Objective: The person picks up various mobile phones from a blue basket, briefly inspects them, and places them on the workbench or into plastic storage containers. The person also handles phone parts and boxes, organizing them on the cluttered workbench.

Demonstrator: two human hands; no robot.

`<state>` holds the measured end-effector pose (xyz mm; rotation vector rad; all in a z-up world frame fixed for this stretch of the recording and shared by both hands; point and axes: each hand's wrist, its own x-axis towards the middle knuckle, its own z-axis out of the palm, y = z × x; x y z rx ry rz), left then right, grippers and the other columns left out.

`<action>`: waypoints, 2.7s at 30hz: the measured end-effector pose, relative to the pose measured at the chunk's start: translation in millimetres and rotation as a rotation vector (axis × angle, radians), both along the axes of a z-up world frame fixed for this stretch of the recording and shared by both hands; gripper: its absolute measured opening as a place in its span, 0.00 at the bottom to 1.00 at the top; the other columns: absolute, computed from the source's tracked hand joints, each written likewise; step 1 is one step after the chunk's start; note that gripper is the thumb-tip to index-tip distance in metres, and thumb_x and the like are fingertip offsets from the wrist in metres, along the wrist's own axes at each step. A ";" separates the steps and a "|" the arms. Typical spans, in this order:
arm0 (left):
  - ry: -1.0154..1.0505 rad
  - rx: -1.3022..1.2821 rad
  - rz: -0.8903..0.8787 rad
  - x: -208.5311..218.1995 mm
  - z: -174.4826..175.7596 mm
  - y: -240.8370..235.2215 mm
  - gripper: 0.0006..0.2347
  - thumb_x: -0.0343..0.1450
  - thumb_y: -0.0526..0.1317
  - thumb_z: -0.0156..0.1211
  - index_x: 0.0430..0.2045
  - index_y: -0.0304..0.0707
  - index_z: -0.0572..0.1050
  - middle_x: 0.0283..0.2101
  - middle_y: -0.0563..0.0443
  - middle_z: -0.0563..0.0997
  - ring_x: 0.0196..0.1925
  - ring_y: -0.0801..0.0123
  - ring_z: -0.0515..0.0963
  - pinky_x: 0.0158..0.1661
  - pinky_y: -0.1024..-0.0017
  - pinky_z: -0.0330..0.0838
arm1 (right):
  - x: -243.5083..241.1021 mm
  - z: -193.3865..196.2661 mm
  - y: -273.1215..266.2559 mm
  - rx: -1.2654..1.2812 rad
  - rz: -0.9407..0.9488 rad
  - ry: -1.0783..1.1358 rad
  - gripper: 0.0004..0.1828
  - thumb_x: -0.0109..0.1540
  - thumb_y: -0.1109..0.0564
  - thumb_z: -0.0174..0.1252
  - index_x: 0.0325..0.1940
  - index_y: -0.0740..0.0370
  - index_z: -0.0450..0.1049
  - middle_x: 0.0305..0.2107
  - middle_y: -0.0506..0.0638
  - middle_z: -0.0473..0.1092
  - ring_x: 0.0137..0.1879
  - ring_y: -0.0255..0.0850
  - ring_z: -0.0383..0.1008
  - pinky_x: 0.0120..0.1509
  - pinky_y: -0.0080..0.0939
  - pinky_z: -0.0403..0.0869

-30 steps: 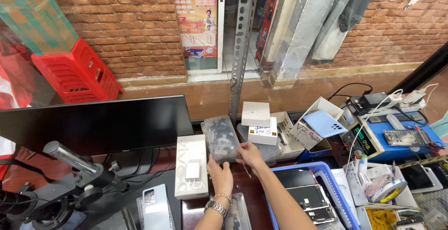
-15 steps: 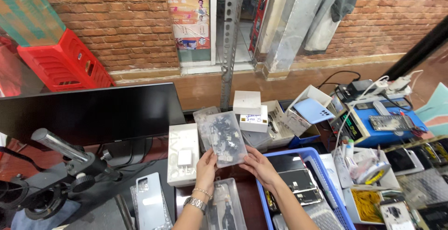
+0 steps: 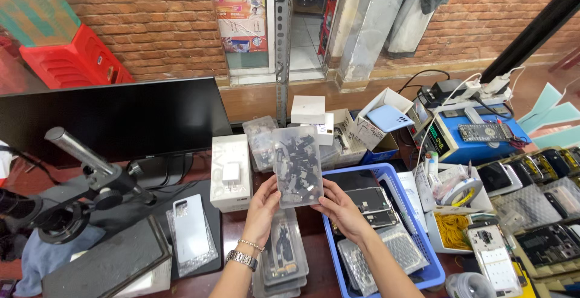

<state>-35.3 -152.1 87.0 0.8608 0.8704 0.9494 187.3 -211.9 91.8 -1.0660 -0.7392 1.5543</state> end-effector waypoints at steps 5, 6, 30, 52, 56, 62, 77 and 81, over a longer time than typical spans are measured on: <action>0.005 -0.016 0.005 -4.7 3.6 -25.6 0.23 0.73 0.33 0.52 0.66 0.38 0.65 0.64 0.48 0.74 0.62 0.69 0.74 0.60 0.71 0.68 | 0.3 3.8 -23.1 0.012 0.045 0.004 0.31 0.65 0.62 0.53 0.72 0.61 0.58 0.60 0.54 0.68 0.64 0.41 0.70 0.69 0.44 0.71; -0.002 -0.019 0.007 -5.3 4.1 -29.4 0.23 0.73 0.33 0.52 0.66 0.38 0.65 0.64 0.48 0.74 0.62 0.69 0.74 0.60 0.70 0.68 | 0.9 3.1 -26.6 0.016 0.056 0.002 0.31 0.64 0.61 0.54 0.72 0.61 0.58 0.59 0.54 0.68 0.64 0.41 0.70 0.69 0.45 0.71; 0.034 -0.041 -0.056 -50.9 -7.4 -72.3 0.21 0.73 0.35 0.54 0.64 0.37 0.68 0.62 0.46 0.76 0.60 0.66 0.78 0.58 0.65 0.73 | -18.2 -8.2 -27.9 -0.022 0.147 -0.308 0.24 0.66 0.55 0.54 0.66 0.62 0.65 0.53 0.52 0.74 0.59 0.38 0.73 0.63 0.41 0.71; 0.627 0.007 0.214 27.2 -114.7 126.2 0.25 0.70 0.39 0.50 0.65 0.30 0.65 0.63 0.34 0.76 0.67 0.48 0.73 0.64 0.64 0.64 | -17.6 -49.6 111.6 -0.065 0.043 -0.831 0.26 0.62 0.52 0.58 0.61 0.68 0.72 0.44 0.61 0.80 0.44 0.46 0.82 0.46 0.42 0.80; 0.527 -0.138 0.277 40.0 -145.7 163.8 0.29 0.68 0.37 0.55 0.65 0.23 0.59 0.63 0.29 0.72 0.67 0.45 0.72 0.65 0.62 0.63 | -19.5 -116.2 179.6 0.122 0.018 -0.989 0.29 0.63 0.54 0.56 0.67 0.68 0.66 0.57 0.62 0.71 0.61 0.50 0.73 0.64 0.44 0.69; 0.565 -0.225 0.318 49.1 -141.2 176.5 0.31 0.68 0.39 0.55 0.68 0.27 0.56 0.66 0.30 0.68 0.68 0.44 0.69 0.65 0.60 0.62 | -30.8 -159.7 225.9 -0.071 -0.019 -1.015 0.33 0.64 0.52 0.57 0.71 0.66 0.61 0.57 0.64 0.72 0.62 0.52 0.74 0.65 0.44 0.70; 0.534 0.260 0.272 68.9 -9.8 119.2 0.23 0.71 0.36 0.50 0.64 0.41 0.63 0.71 0.44 0.56 0.70 0.56 0.64 0.59 0.64 0.70 | -12.5 -150.5 215.3 -0.350 -0.082 0.373 0.17 0.67 0.52 0.51 0.50 0.71 0.71 0.41 0.61 0.72 0.46 0.48 0.75 0.55 0.48 0.77; 0.523 0.354 0.331 69.2 -16.5 118.2 0.25 0.71 0.36 0.54 0.65 0.36 0.60 0.71 0.40 0.58 0.72 0.52 0.61 0.64 0.61 0.62 | -5.8 -140.0 218.0 -0.360 -0.117 0.444 0.14 0.66 0.55 0.51 0.49 0.70 0.71 0.43 0.59 0.73 0.48 0.46 0.74 0.56 0.45 0.76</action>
